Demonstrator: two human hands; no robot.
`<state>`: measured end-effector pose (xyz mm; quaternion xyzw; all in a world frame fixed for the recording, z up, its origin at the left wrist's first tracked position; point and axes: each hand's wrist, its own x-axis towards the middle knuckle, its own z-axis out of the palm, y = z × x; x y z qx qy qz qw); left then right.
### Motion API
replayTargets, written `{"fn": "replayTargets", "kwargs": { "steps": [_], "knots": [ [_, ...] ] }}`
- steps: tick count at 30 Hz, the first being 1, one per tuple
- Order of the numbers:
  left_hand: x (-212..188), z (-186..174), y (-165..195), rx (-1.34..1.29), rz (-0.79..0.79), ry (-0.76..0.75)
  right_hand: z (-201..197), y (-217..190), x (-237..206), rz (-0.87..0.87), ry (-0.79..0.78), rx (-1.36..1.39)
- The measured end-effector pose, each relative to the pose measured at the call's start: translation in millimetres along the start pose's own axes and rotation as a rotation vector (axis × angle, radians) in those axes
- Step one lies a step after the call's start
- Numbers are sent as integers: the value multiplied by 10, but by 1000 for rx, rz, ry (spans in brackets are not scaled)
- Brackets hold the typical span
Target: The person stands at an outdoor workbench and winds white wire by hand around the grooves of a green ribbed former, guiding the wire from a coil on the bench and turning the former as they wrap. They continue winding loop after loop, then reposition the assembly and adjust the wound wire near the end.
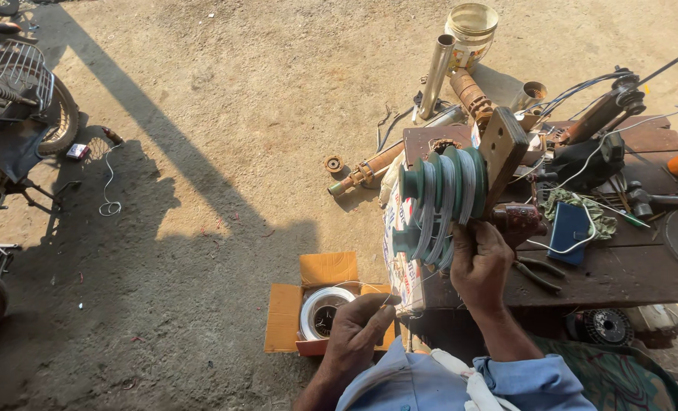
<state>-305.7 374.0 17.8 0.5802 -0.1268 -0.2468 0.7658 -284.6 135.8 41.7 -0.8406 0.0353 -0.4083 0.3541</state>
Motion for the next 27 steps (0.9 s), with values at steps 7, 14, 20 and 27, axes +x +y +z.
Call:
{"fn": "replayTargets", "kwargs": {
  "steps": [7,14,20,27],
  "knots": [
    [7,173,106,-8,106,-46,-223,88,-352,575,-146,721],
    [88,412,117,-282,143,49,-262,-102,-793,669,-897,852],
    [89,440,342,-404,134,126,-28,126,-936,870,-793,860],
    [142,359,325,-425,227,334,-446,22,-788,416,-656,-13]
  ]
}}
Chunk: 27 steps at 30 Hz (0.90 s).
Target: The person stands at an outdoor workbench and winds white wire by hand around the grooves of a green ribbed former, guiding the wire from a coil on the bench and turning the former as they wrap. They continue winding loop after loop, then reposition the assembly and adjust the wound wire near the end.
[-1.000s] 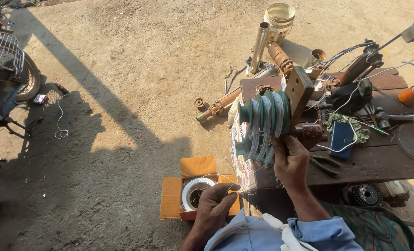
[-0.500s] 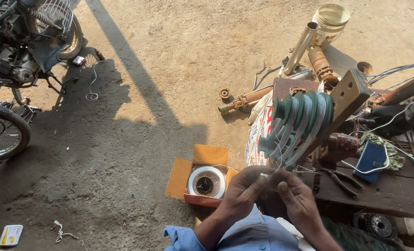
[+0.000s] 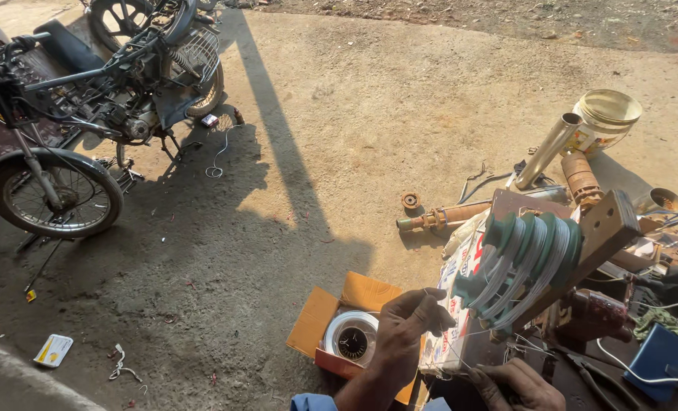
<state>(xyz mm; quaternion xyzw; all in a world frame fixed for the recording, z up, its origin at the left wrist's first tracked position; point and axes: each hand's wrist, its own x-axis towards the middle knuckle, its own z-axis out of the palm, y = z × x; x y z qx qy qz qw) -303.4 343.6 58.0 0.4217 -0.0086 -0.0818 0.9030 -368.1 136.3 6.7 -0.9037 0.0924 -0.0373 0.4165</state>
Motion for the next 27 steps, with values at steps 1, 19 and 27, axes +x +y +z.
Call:
{"fn": "replayTargets", "kwargs": {
  "steps": [1,19,27],
  "knots": [
    [-15,-4,-37,20,-5,5,-63,-74,-45,-34,22,22],
    [33,274,-569,939,527,-115,-708,-316,-241,-601,86,-87],
    [253,347,-649,734,382,-130,-776,-314,-247,-577,248,-49]
  ]
}}
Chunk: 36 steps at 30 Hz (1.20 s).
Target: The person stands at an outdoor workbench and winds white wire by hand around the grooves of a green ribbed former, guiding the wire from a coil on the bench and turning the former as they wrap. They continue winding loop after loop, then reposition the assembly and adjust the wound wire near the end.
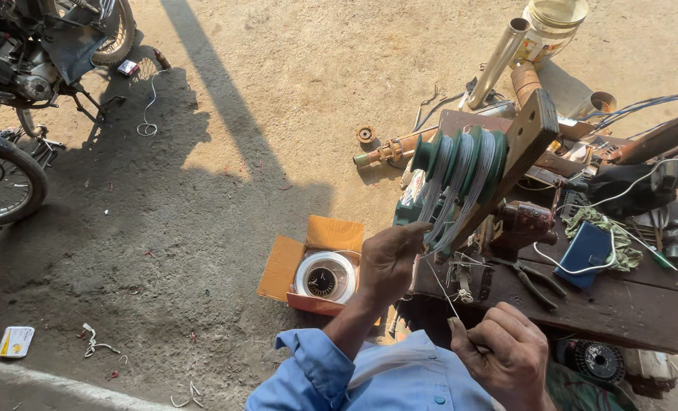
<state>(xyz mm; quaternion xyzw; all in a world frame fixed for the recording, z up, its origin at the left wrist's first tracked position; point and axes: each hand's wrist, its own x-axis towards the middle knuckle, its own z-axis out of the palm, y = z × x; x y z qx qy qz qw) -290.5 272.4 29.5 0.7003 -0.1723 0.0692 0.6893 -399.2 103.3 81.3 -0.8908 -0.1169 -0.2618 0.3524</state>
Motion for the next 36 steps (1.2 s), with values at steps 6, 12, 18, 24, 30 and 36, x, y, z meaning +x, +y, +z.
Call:
{"fn": "replayTargets", "kwargs": {
  "steps": [6,12,18,24,30,36],
  "knots": [
    [190,-54,-285,-215,16,-43,-67,-14,75,11,5,-44],
    [553,-110,-559,-637,-255,-272,-33,4,218,58,-31,-127],
    [724,18,-580,-673,-323,-457,102,-39,386,185,-52,-147],
    [742,-11,-647,-620,-357,-474,165,-49,539,225,-129,-195],
    [712,-14,-733,-668,-403,-392,51,-54,661,111,-177,-289],
    [665,-1,-709,-677,-400,-347,9,-146,610,36,-179,-419]
  ]
}}
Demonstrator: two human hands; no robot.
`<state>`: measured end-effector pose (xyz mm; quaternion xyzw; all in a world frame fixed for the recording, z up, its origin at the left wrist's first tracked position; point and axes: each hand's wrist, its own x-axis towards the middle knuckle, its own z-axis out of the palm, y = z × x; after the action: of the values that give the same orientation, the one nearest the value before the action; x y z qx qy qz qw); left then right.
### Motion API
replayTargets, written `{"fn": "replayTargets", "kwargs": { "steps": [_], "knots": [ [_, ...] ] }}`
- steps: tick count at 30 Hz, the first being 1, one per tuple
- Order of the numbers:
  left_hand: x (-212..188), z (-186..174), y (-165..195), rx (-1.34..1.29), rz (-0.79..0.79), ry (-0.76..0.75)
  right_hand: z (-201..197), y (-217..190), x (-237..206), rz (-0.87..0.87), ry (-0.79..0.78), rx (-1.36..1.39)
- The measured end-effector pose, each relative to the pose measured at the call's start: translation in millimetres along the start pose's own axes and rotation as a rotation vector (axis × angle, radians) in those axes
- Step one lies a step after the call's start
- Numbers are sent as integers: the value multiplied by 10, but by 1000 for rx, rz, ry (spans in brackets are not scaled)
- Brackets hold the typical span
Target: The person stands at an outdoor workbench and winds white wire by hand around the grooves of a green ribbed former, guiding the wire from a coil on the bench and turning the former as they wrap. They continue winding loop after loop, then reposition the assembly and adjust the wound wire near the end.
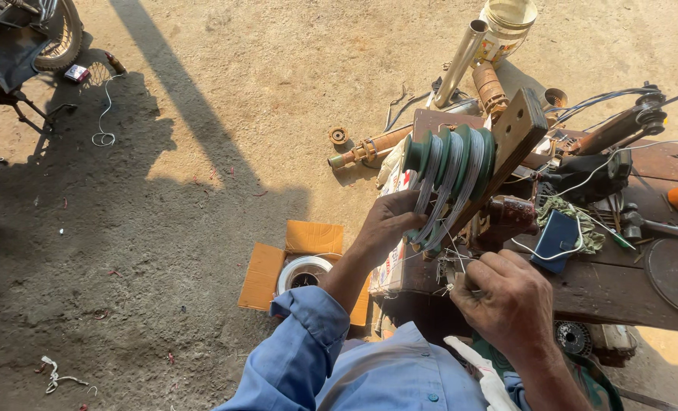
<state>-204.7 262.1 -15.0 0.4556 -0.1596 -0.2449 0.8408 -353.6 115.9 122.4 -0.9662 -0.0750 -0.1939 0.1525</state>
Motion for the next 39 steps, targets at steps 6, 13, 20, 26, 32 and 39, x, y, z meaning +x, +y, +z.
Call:
{"fn": "replayTargets", "kwargs": {
  "steps": [6,13,20,26,32,39],
  "knots": [
    [6,66,8,-50,-83,71,65,-17,-207,33,37,-22],
    [52,35,1,-27,-26,-101,13,82,-282,50,122,26],
    [137,-61,-68,226,35,-142,-183,151,-204,138,200,285],
    [91,38,-7,292,174,-96,-242,311,-93,435,142,910],
    [36,82,178,528,124,-76,-168,425,91,458,104,1204],
    [94,84,221,407,-3,-97,-111,770,96,440,175,1413]
  ]
}}
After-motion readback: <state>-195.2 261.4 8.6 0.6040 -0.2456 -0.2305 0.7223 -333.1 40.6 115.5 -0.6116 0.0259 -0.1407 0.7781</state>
